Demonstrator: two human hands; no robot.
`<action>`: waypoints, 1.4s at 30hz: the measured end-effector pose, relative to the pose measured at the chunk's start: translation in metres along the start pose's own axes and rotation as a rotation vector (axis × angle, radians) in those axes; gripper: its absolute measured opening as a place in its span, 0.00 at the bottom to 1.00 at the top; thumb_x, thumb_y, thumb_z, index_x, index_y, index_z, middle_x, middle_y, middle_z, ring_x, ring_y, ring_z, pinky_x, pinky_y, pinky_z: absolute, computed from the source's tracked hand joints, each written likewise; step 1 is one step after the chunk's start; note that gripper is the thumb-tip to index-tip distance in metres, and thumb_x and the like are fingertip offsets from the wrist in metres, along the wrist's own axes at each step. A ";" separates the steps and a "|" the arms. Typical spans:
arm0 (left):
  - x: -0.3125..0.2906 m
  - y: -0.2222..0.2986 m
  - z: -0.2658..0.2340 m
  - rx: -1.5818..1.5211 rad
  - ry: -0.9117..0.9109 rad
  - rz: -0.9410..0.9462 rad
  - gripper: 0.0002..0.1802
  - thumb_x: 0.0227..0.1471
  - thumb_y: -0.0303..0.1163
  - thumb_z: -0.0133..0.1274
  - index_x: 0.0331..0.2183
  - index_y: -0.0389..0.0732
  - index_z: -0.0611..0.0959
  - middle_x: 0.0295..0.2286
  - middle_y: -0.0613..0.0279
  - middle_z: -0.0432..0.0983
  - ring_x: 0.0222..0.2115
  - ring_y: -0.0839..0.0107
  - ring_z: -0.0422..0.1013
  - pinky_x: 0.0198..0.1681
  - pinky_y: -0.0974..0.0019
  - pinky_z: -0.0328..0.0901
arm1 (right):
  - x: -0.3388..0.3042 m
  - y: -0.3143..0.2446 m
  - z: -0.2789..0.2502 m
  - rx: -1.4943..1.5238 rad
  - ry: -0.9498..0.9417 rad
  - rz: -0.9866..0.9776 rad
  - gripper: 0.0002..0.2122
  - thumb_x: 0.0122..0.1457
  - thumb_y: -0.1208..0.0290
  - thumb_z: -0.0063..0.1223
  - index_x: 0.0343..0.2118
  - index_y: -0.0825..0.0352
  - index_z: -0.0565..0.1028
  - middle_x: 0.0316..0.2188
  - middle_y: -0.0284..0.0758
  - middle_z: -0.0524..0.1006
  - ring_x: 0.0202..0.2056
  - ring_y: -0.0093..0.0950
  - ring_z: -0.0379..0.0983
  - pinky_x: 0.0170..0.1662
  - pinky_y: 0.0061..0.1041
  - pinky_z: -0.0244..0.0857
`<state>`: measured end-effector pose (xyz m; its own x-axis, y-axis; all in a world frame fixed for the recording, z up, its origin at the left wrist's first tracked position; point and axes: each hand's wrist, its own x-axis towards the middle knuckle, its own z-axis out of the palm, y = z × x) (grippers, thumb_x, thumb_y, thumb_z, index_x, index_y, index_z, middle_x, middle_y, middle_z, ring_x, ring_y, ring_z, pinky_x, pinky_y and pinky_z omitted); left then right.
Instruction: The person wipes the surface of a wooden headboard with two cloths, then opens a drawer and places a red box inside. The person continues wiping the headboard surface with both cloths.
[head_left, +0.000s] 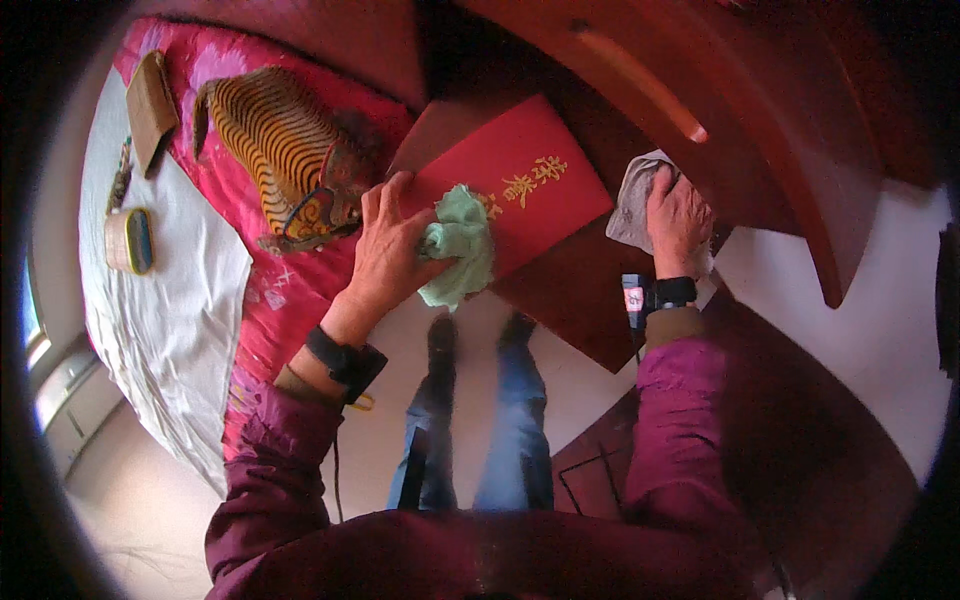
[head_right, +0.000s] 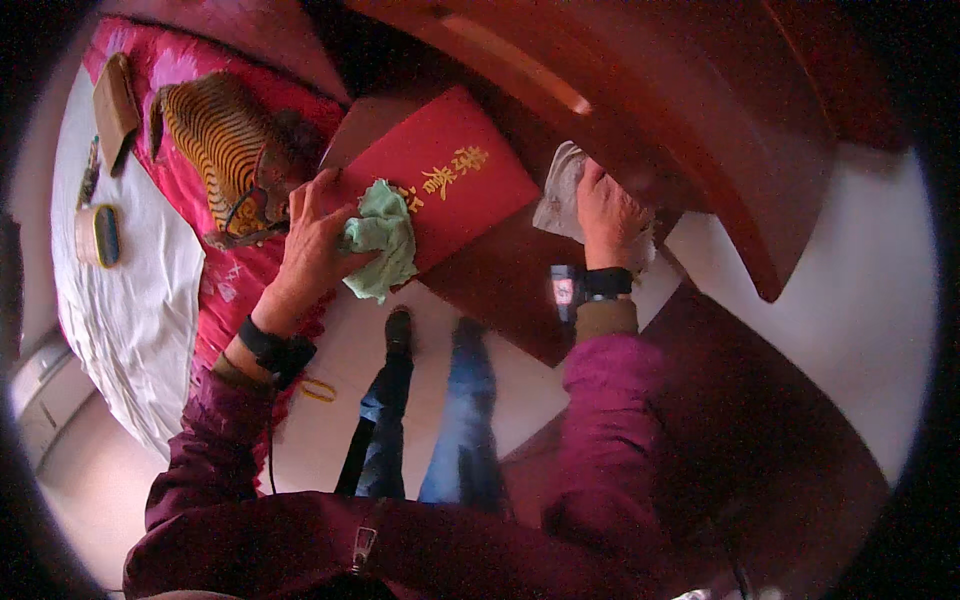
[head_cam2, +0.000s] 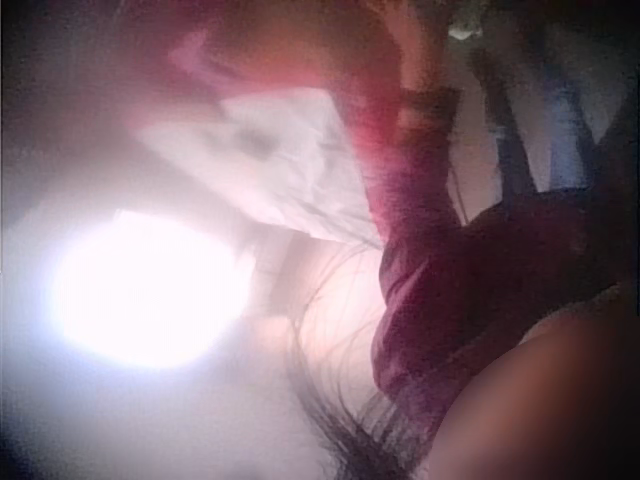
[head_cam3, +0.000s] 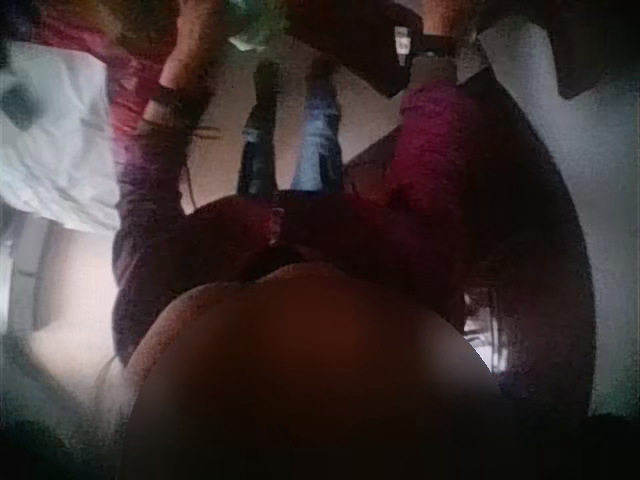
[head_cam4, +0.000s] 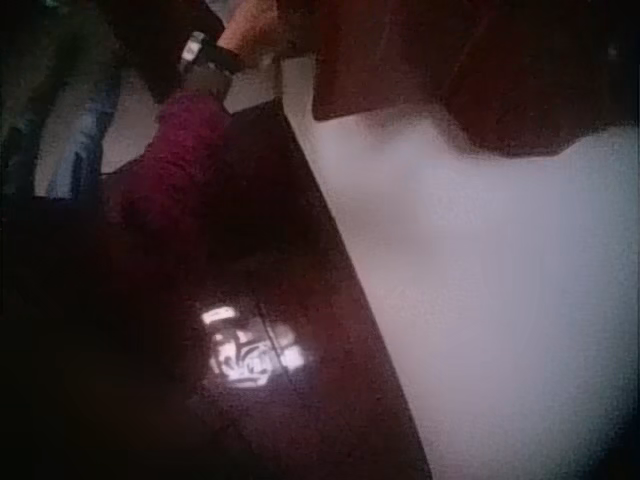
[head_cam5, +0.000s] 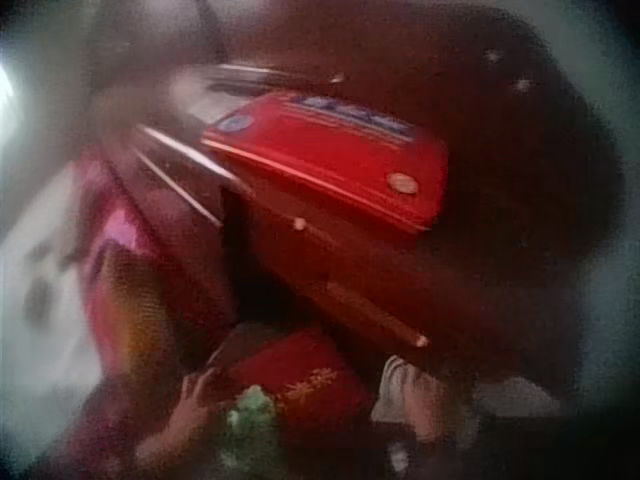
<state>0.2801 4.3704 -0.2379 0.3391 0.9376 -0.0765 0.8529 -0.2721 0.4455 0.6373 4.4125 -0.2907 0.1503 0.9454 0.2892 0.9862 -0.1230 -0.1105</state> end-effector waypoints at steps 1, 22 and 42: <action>-0.004 -0.003 0.000 -0.021 -0.013 -0.052 0.27 0.28 0.37 0.67 0.37 0.43 0.82 0.53 0.48 0.57 0.51 0.46 0.55 0.55 0.52 0.57 | -0.001 -0.006 0.000 0.100 0.003 -0.009 0.26 0.62 0.53 0.35 0.52 0.72 0.67 0.53 0.51 0.67 0.55 0.49 0.60 0.58 0.49 0.49; -0.106 -0.092 0.063 -0.959 -0.104 -0.154 0.17 0.31 0.34 0.66 0.22 0.39 0.74 0.24 0.59 0.67 0.28 0.59 0.64 0.33 0.61 0.59 | -0.028 -0.016 0.052 -0.181 0.008 -0.315 0.19 0.60 0.65 0.36 0.38 0.78 0.74 0.44 0.54 0.72 0.51 0.52 0.60 0.59 0.45 0.46; -0.119 -0.076 0.077 -1.169 -0.003 -0.295 0.16 0.31 0.30 0.65 0.21 0.39 0.73 0.28 0.60 0.72 0.31 0.62 0.69 0.39 0.64 0.64 | 0.035 -0.091 0.095 -0.166 -0.048 -0.469 0.19 0.58 0.59 0.41 0.21 0.70 0.76 0.31 0.50 0.76 0.41 0.51 0.66 0.46 0.56 0.57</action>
<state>0.2050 4.2626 -0.3315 0.1938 0.9300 -0.3124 0.0230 0.3141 0.9491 0.5461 4.4856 -0.3603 -0.3120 0.9226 0.2268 0.9450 0.2766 0.1747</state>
